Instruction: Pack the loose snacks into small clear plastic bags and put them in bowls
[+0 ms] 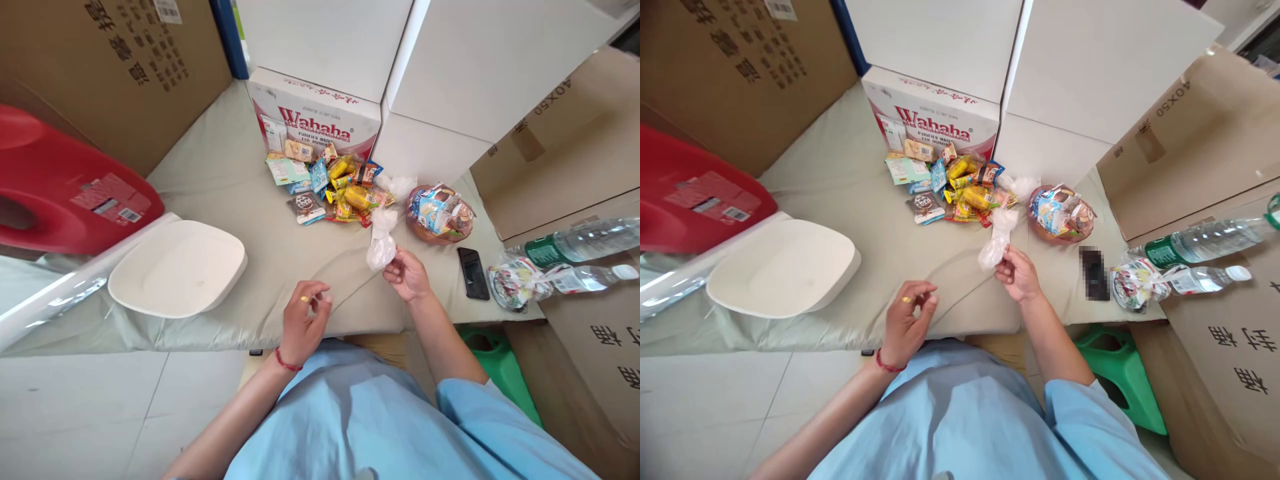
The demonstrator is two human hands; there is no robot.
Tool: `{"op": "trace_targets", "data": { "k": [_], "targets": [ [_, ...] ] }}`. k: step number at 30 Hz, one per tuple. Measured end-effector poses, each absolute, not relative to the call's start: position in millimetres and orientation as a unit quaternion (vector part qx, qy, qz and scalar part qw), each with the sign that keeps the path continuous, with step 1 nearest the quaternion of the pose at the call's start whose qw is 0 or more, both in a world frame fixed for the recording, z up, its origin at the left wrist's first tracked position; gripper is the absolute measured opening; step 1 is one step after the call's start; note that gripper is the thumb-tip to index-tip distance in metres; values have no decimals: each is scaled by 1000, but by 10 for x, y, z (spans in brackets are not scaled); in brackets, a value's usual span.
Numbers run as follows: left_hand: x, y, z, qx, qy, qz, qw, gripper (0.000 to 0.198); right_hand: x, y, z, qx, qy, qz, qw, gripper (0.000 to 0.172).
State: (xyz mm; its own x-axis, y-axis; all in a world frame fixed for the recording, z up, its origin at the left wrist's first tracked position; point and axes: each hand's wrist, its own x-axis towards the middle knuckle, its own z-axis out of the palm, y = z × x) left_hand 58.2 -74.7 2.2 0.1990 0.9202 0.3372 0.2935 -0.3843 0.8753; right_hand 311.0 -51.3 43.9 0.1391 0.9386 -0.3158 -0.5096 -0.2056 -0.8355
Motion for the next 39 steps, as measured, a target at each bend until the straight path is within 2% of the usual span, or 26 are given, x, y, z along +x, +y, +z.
{"op": "trace_targets", "data": {
  "k": [3, 4, 7, 12, 17, 20, 23, 25, 27, 29, 30, 34, 39],
  "targets": [
    [830, -681, 174, 703, 422, 434, 373, 37, 2815, -707, 300, -451, -177, 673, 559, 22],
    [884, -653, 193, 708, 414, 426, 382, 37, 2752, -745, 266, -450, -172, 690, 540, 22],
    [928, -564, 165, 689, 406, 414, 435, 22, 2709, -786, 213, -442, -170, 730, 493, 21],
    [768, -425, 25, 472, 459, 444, 608, 32, 2962, -736, 184, -405, -143, 761, 486, 18],
    [660, -376, -34, 356, 441, 456, 687, 39, 3094, -730, 99, -439, -168, 745, 473, 20],
    [640, -381, -54, 340, 445, 456, 691, 43, 3103, -779, 91, -560, -274, 617, 480, 21],
    [650, -384, -74, 351, 456, 450, 683, 43, 3100, -842, 161, -646, -458, 358, 495, 21],
    [672, -381, -77, 358, 452, 440, 688, 43, 3074, -850, 213, -616, -615, 241, 429, 35],
    [692, -374, -66, 356, 445, 432, 699, 45, 3026, -809, 222, -552, -745, 196, 320, 43],
    [686, -363, -47, 350, 441, 425, 709, 46, 2982, -734, 175, -514, -799, 188, 249, 26],
    [669, -355, -38, 346, 442, 422, 712, 47, 2969, -696, 140, -508, -803, 196, 242, 18],
    [502, -300, -41, 329, 472, 421, 701, 49, 2971, -641, 37, -524, -717, 317, 333, 23],
    [268, -240, -113, 336, 531, 431, 648, 46, 2954, -705, 81, -547, -436, 517, 494, 35]
  ]
}}
